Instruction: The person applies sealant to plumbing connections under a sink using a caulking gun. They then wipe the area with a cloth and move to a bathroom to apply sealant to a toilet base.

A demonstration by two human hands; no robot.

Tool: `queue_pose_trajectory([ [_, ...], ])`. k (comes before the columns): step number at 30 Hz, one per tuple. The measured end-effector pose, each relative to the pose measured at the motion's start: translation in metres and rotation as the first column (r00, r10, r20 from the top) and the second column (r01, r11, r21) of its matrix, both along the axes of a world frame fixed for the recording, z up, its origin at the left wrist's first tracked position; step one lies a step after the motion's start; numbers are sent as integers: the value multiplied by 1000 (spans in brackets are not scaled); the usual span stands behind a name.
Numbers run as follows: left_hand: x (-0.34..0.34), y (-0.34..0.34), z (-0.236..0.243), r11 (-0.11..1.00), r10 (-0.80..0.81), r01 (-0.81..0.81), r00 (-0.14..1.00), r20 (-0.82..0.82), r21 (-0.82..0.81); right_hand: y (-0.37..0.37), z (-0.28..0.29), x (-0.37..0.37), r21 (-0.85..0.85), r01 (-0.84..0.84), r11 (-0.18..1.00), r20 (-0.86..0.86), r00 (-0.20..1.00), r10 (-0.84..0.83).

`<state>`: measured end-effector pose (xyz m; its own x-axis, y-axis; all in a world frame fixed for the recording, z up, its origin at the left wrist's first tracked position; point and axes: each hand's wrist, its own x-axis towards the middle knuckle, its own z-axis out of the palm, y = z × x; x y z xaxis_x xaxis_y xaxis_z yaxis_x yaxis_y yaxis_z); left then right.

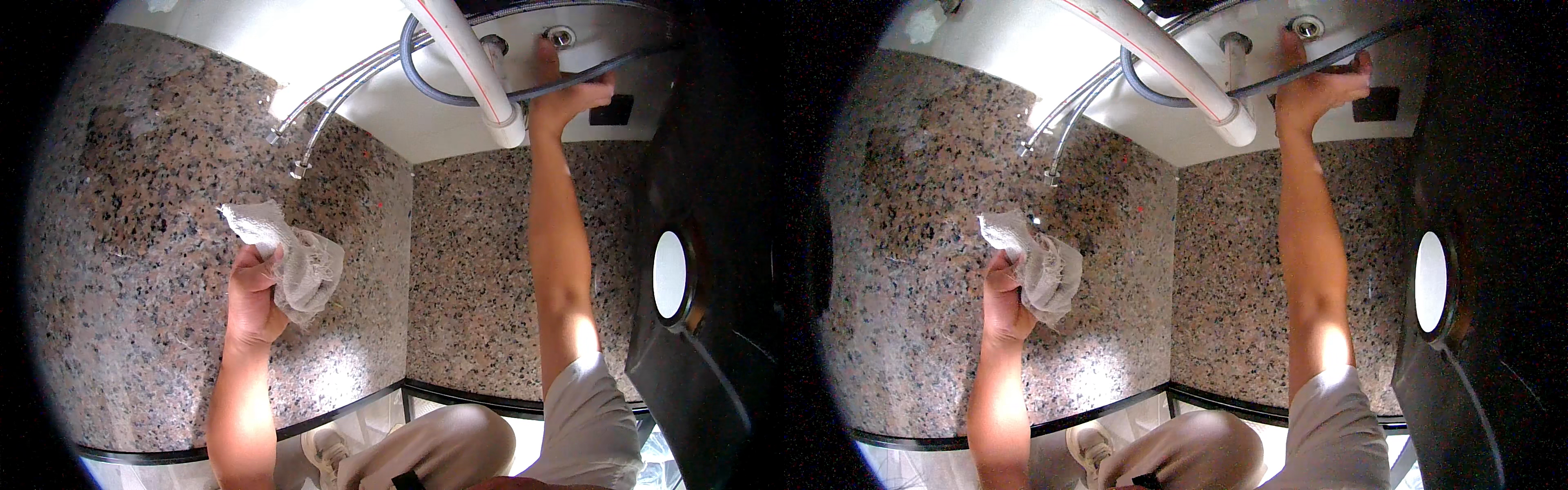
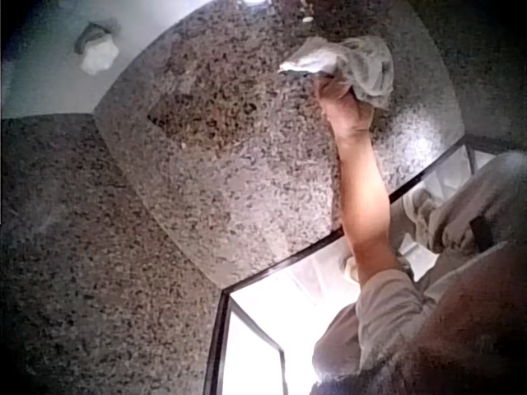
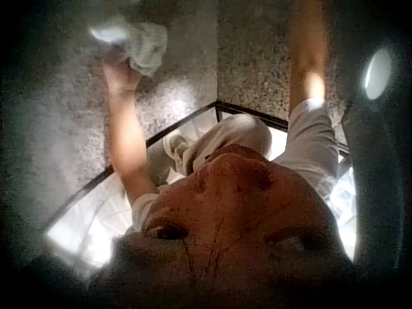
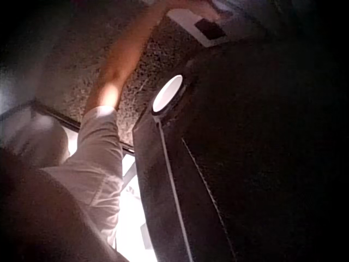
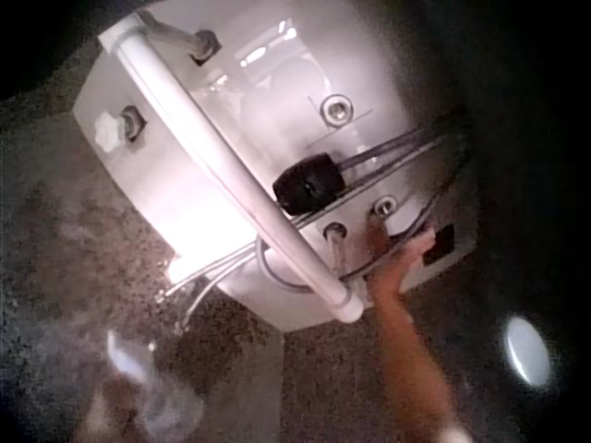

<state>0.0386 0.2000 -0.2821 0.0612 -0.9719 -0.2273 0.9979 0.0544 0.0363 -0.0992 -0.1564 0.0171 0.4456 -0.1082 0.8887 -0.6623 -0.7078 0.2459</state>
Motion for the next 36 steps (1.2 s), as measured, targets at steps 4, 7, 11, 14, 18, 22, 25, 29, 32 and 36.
queue_pose_trajectory([
  [4,0,0,-4,1000,-15,15,1000,-2,-14,-11,-2,-1,-51,-62,997,8,998,62],
  [7,-1,-1,-3,999,-28,28,999,-18,-36,-25,1,-13,-11,-208,978,28,978,208],
  [11,2,1,0,997,-50,49,998,-23,-56,-20,1,-15,55,-136,989,74,989,132],
  [14,0,1,-2,999,-39,38,998,-39,-35,-7,2,-10,54,-87,995,71,994,83],
  [18,-1,1,0,998,-30,28,999,-45,-49,0,9,-12,-101,30,994,-37,999,-34],
  [22,-1,2,-4,997,-52,49,998,-39,-64,-1,20,-19,-136,52,989,-96,993,-65],
  [25,-1,1,2,997,-54,52,998,-41,-51,-1,26,-22,-271,122,955,-142,976,-165],
  [29,0,1,2,995,-55,50,997,-49,-88,-6,36,-21,-207,86,975,-172,977,-122],
  [32,-5,-1,-4,992,-63,60,997,-32,-107,-4,36,-25,-92,-37,995,-31,999,34],
  [36,-3,0,-2,995,-59,56,998,-32,-80,46,5,-31,89,-256,963,207,950,234],
])
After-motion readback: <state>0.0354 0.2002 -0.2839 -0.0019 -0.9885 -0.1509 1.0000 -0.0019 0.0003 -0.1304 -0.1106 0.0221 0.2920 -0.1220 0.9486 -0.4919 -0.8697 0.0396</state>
